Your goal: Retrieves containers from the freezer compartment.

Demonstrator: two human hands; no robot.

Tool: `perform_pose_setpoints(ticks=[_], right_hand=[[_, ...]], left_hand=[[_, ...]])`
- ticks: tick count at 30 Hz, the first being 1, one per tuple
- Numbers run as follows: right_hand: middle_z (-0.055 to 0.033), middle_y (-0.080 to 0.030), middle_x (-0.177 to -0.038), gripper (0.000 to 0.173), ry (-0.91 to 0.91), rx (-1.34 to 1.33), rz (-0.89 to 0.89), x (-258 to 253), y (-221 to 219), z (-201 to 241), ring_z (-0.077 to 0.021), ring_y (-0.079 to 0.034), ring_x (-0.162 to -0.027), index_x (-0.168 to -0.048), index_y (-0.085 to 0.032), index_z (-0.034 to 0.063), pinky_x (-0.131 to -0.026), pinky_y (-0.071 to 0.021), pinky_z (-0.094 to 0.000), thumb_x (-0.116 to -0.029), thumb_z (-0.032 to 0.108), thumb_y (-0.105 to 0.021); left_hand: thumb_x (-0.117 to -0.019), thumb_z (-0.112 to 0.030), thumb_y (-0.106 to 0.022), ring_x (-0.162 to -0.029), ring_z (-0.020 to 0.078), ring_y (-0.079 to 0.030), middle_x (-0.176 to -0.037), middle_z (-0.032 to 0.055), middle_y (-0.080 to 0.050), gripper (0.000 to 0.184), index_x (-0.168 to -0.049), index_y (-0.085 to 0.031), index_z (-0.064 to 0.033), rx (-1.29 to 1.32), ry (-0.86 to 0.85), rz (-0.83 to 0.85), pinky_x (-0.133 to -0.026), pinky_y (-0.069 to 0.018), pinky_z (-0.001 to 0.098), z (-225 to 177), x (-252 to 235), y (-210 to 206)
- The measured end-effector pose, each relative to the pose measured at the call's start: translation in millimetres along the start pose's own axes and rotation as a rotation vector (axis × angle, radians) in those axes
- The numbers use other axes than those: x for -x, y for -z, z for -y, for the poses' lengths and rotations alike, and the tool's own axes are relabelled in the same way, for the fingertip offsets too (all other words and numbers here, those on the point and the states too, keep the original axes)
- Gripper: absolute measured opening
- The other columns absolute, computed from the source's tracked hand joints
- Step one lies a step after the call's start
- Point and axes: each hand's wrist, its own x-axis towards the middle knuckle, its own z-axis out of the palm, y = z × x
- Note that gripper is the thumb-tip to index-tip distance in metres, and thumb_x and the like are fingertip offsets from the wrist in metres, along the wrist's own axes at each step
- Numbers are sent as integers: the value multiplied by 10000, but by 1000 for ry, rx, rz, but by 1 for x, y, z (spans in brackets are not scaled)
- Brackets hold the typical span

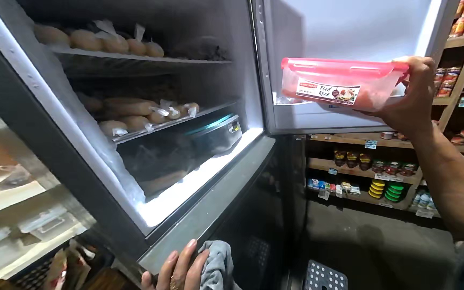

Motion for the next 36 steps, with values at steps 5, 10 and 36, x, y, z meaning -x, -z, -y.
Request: perform_pose_setpoints(ticks=[5,10,36], right_hand=[[-301,-575,-1241,580,87,-12,13,22,-8,2,-354,-574,-1214,-1270,-502,-63,-1054,-461,-398,-860,236,-784],[-242,-555,-1299,574,84,-70,44,67,-20,16,-326,-556,-1269,-1268,-487,-12,-1081,-468,-406,-851,234,-794],[-154,-679,-1209,577,-496,-682,431,228,-12,141,-189,-616,-1203,-1191,-680,9,-1061,-478,-359,-1010,539,-538]], left_hand=[[-1081,-377,-387,-1455,115,-342,-1319,-24,-593,281,-1035,-594,-192,-21,28,-18,-1243,-2,413,-4,-1,0],[-1054,-315,-536,-1404,40,-445,-1448,-85,-533,318,-1355,-544,-215,440,145,-65,-1176,-356,245,-54,-3,8],[-879,-99,-602,-748,15,-710,-793,-48,-728,181,-1050,-561,-51,1439,1617,673,-733,-604,218,-158,24,-64]])
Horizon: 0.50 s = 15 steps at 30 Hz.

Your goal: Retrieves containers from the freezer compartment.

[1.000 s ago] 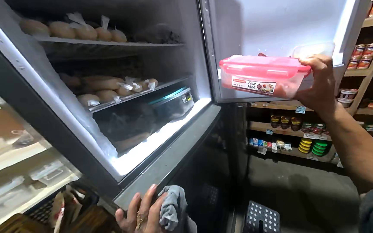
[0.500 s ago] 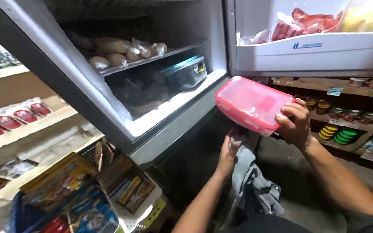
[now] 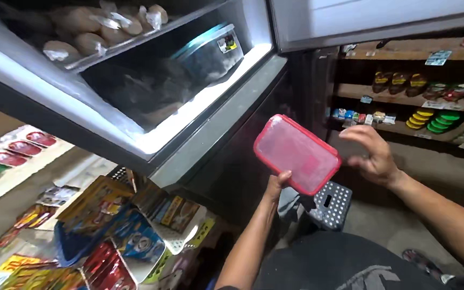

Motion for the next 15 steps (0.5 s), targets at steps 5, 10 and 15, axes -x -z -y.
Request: perform_pose_setpoints(ticks=[5,10,15], right_hand=[[-154,-652,-1164,326,-812,-388,368,-4,-26,-12,-201,-651,-986,-1272,-624,-2,-891,-546,-405,-1049,219,-539],[-147,-625,-918,270,-1057,-398,380,5,-52,-24,-191,-598,-805,-1104,-625,-53,-774,-521,-393,-1023,205,-635],[-26,-544,-685,242,-1052,-420,213,13,-63,-21,-80,-532,-589,-841,-546,38,-580,-479,-259,-935,136,-746]], left_hand=[[-809,-24,-678,-798,44,-702,-904,9,-696,476,-1227,-465,58,-193,81,1,-752,-611,242,32,10,1],[-759,-11,-741,-832,65,-711,-937,46,-703,554,-1232,-468,78,-204,104,19,-785,-613,257,58,15,1],[-742,-6,-775,-873,41,-704,-968,52,-706,569,-1226,-492,96,-267,90,24,-836,-597,231,61,18,0]])
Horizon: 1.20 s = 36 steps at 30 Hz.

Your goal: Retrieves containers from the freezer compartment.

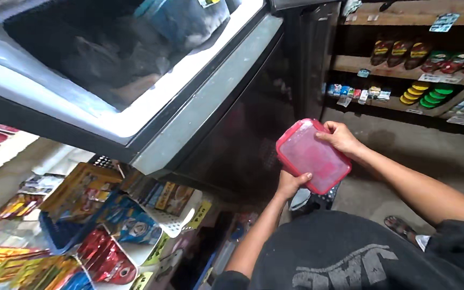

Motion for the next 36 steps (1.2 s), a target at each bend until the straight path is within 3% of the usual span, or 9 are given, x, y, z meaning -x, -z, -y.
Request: perform_pose_setpoints(ticks=[5,8,12,16,20,25,28,31,36], right_hand=[[-21,-594,-649,200,62,68,10,3,-1,15,-70,-564,-552,-825,-615,37,-553,-497,-258,-888,113,-789],[19,-615,-739,80,82,-12,210,6,15,26,-22,-591,-638,-973,-636,27,-624,-525,-219,-1009,79,-588],[71,-702,-933,369,158,-167,287,14,44,3,13,-663,-822,-1160,-637,57,-747,-565,-196,-1067,252,-338],[4,-686,-1134,519,82,-225,224,32,44,-17,-97,-674,-1024,-1313,-582,85,-877,-580,-316,-1049,484,-382],[-54,-676,-1174,552,-108,-275,243,44,19,-41,-125,-681,-981,-1492,-411,98,-817,-582,-338,-1043,417,-372],[-17,-671,-1213,658,-7,-370,249,56,15,-48,-87,-673,-1022,-1503,-388,92,-851,-579,-299,-990,495,-473],[20,-665,-1247,698,83,-381,215,63,18,-46,-51,-673,-1038,-1491,-424,109,-846,-589,-260,-960,543,-553],[-58,-610,-1323,564,75,-320,174,70,12,-39,-85,-645,-1098,-1512,-424,64,-915,-573,-306,-1022,340,-456],[-93,-629,-1343,519,64,-137,110,68,5,-28,-141,-663,-1126,-1477,-505,87,-925,-583,-372,-1090,394,-347]], left_hand=[[-741,-32,-768,-854,25,-697,-956,35,-697,574,-1225,-484,85,37,6,-17,-811,-595,218,2,0,5],[-821,-37,-660,-802,25,-682,-918,20,-665,505,-1260,-436,75,130,95,-15,-756,-594,219,-1,3,4],[-871,-113,-563,-762,-6,-672,-826,-39,-672,334,-1174,-468,-9,272,120,-10,-740,-578,195,-2,0,8],[-729,-406,-849,-767,40,-726,-811,-25,-754,405,-948,-650,-129,511,57,118,-736,-610,234,14,-4,23],[-785,-464,-825,-858,51,-746,-922,-20,-788,311,-951,-776,-206,620,-29,378,-808,-614,243,22,-10,32],[-864,-435,-762,-884,2,-734,-941,-63,-788,237,-986,-787,-234,542,-77,458,-831,-594,196,21,-15,33],[-904,-432,-722,-855,-19,-710,-889,-86,-761,219,-957,-703,-221,475,-21,300,-808,-580,179,21,-16,26],[-1069,-367,-376,-807,55,-704,-860,-5,-719,334,-1028,-616,-138,642,190,135,-724,-593,231,13,-6,7],[-1079,-511,-328,-927,57,-702,-996,-17,-728,450,-1154,-641,-197,612,229,154,-790,-595,244,15,14,4]])
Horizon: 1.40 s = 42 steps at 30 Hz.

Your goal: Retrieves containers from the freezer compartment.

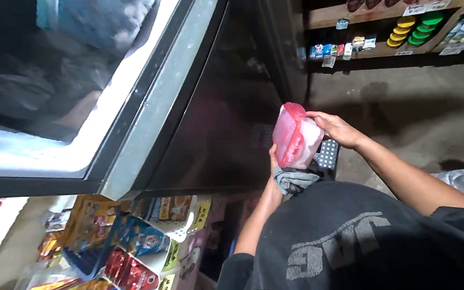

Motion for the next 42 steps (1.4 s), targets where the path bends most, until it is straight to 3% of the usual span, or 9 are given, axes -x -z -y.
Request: perform_pose_setpoints(ticks=[6,10,14,16,20,22,29,36,42], right_hand=[[-145,-636,-1352,566,14,229,-65,-5,-5,0,-265,-641,-1213,-1446,-569,120,-1012,-522,-510,-1098,474,-299],[-83,-633,-1331,589,-18,32,-6,5,4,1,-136,-674,-1061,-1511,-464,118,-854,-593,-361,-1080,475,-278],[29,-665,-1267,996,-76,-354,-54,19,9,-19,-72,-688,-1030,-1595,-252,180,-843,-603,-275,-862,790,-541],[36,-668,-1185,975,-55,-553,-185,28,-3,-28,-56,-688,-1014,-1549,-211,111,-872,-600,-257,-866,644,-659],[-40,-754,-991,588,33,-930,-392,23,-23,-34,-154,-748,-908,-1240,-510,80,-819,-646,-369,-840,413,-785],[-24,-761,-1003,375,92,-953,-359,16,-16,-32,-138,-744,-928,-1216,-565,115,-818,-642,-360,-1011,427,-527],[-71,-764,-1003,552,39,-1257,-35,7,4,-52,-176,-741,-948,-1091,-719,148,-837,-625,-386,-1021,594,-402],[22,-724,-1009,254,382,108,-354,30,-14,-85,76,-632,-989,-1073,-702,-22,-913,-508,-143,-874,136,-723],[-195,-645,-1219,268,-530,343,-190,71,-49,65,-53,-581,-1110,-1262,-558,-154,-1006,-419,-161,-1049,-41,-440]], left_hand=[[-1100,-439,-253,-833,67,-688,-894,-1,-702,469,-1117,-611,-135,70,-67,-71,-739,-583,251,23,-22,14],[-1093,-320,-194,-817,46,-701,-871,-7,-719,449,-1116,-575,-84,-37,-122,-114,-741,-592,231,7,-15,-9],[-990,-107,-440,-822,-11,-641,-915,7,-638,318,-1255,-452,67,-482,-168,-174,-796,-552,187,-11,-6,-34],[-924,-73,-601,-802,41,-671,-923,58,-662,393,-1248,-467,104,-548,-204,-231,-755,-586,233,-11,-7,-49],[-749,-270,-859,-958,128,-712,-1051,137,-714,720,-1274,-533,100,-768,-290,-199,-886,-600,320,-5,-10,-61],[-691,-446,-882,-1154,208,-651,-1216,213,-666,1024,-1410,-426,124,-986,-370,-73,-1031,-512,370,-12,-11,-61],[-817,-420,-806,-1091,221,-698,-1132,160,-730,634,-1214,-654,50,-1186,-669,85,-989,-538,415,-15,-22,-67],[-766,-434,-845,-950,265,-729,-1030,172,-741,603,-1106,-692,40,-1275,-834,148,-841,-581,446,-10,-19,-73],[-817,-392,-815,-815,240,-724,-909,154,-729,457,-998,-696,10,-1343,-1065,347,-705,-582,370,-8,-20,-76]])
